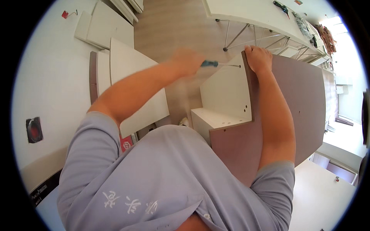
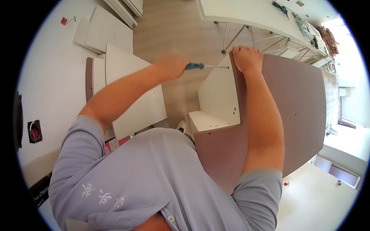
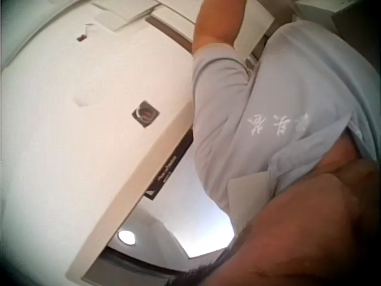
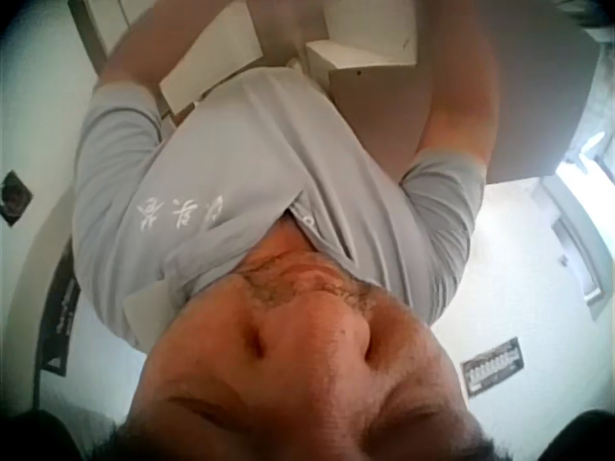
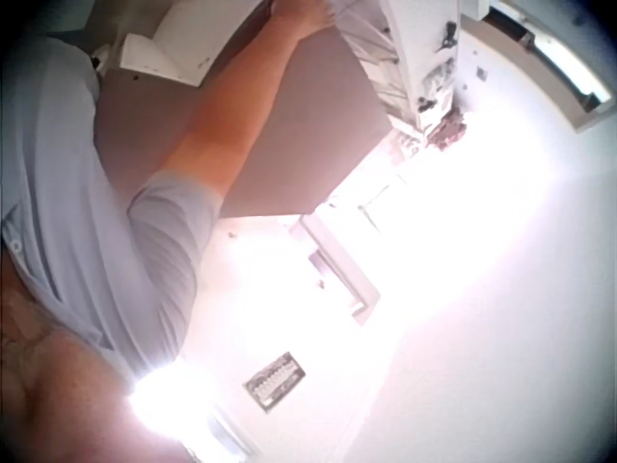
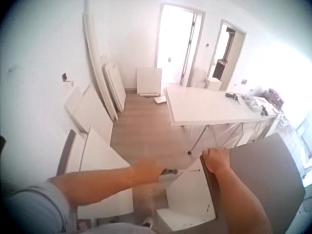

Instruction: The person assembles a cabinet by using a power drill to drive screws into a panel, lifting and positioning a large corner piece onto the frame, and using a screwdriver to tighten fasteners.

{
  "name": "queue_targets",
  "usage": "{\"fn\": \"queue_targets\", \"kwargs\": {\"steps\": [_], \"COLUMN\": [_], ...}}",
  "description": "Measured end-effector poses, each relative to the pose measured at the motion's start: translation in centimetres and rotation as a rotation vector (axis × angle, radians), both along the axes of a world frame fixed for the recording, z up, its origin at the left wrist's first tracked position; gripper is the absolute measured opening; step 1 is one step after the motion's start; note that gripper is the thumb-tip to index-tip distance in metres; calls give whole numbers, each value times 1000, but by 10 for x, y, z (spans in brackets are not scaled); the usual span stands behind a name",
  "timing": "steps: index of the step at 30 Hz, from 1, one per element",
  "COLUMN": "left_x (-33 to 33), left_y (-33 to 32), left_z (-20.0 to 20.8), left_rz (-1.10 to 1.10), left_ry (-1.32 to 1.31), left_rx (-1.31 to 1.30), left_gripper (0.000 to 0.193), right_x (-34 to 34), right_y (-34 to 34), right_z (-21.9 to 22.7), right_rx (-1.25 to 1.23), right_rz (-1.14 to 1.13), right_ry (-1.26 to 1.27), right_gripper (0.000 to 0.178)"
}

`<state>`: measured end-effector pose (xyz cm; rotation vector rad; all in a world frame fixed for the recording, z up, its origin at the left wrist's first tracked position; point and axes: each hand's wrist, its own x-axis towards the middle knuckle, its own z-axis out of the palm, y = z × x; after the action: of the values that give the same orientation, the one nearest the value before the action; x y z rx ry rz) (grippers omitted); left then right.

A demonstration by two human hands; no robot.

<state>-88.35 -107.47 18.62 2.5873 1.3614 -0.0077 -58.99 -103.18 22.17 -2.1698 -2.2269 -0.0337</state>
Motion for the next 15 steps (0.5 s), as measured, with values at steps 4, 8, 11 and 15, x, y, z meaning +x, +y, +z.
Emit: {"fn": "queue_targets", "kwargs": {"steps": [4,8,11,15], "left_x": [6,4,-9,-13], "left_y": [6,-13,-7,-15], "left_z": [36,18,-6,-18], "left_rz": [12,186,509,654], "left_ry": [72,-252,-731,-1041], "left_rx": [-70,-355,-940,-1651], "left_gripper": [18,35,47,50], "right_x": [4,2,2,3], "right_y": [4,0,-1,0], "right_z": [-2,-2,-6,-5], "right_rx": [-23,4,34,4], "right_rz": [-6,-8,12,-23], "right_ry": [-4,55,45,15], "right_gripper": [55,54,52,49]}}
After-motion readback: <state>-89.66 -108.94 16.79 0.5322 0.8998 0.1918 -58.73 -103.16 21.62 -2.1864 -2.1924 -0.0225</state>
